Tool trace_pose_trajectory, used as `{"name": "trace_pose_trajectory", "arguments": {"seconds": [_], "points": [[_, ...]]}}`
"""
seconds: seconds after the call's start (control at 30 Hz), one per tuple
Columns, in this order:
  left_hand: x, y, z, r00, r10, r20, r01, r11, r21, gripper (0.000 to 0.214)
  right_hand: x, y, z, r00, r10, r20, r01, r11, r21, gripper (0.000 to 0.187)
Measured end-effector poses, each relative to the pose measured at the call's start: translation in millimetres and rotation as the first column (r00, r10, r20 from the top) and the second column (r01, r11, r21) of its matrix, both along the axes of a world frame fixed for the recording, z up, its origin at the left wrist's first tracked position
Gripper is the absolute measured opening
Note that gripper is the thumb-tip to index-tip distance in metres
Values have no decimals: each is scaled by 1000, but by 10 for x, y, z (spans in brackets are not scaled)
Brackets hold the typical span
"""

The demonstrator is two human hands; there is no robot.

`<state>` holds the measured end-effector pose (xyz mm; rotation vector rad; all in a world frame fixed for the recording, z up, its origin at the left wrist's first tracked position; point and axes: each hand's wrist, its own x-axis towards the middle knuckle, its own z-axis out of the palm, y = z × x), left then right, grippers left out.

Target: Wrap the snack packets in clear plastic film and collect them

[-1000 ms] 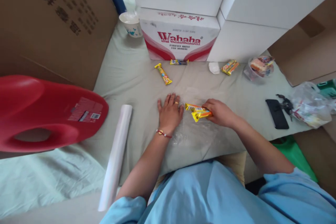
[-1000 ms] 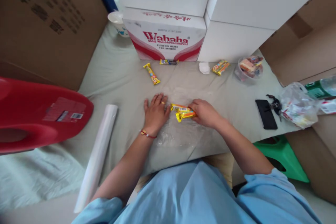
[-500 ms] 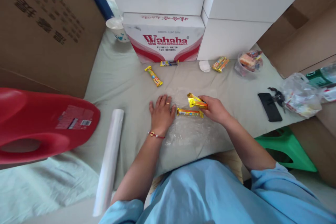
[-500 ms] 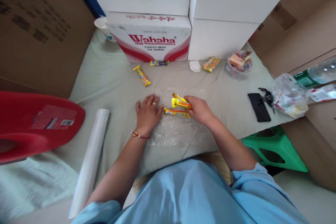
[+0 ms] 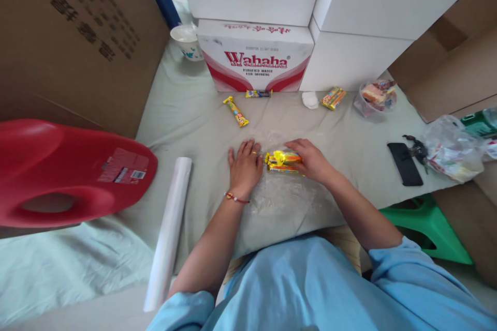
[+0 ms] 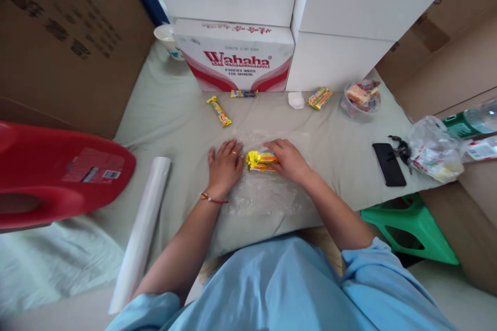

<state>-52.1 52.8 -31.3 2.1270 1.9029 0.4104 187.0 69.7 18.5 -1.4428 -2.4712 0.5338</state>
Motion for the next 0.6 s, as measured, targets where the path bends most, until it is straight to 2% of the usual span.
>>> {"name": "trace_pose_trajectory", "arguments": {"seconds": [0.07, 0.13, 0.3, 0.37, 0.5, 0.6], "points": [[0, -2, 2, 1000, -4, 2, 4, 1000, 4, 51, 28, -14, 23, 986, -153, -62, 155, 987, 43, 51], [-1, -2, 3, 1000, -9, 5, 9, 1000, 10, 51, 26, -46, 48, 975, -214, -63, 218, 974, 67, 56], [2, 0, 4, 1000, -1, 7, 1, 1000, 4, 50, -117, -183, -4, 996, -47, 76, 42, 997, 64, 48], [4, 0, 11, 1000, -2, 8, 2, 1000, -1, 50, -187, -234, -53, 986, 0, 169, -12, 997, 71, 51], [7, 0, 19, 1000, -5, 18, 5, 1000, 6, 49, -272, -276, -104, 971, 22, 238, -47, 994, 100, 67], [10, -1, 12, 1000, -2, 23, 2, 1000, 19, 49, -300, -252, -112, 966, 37, 255, -59, 995, 82, 63]]}}
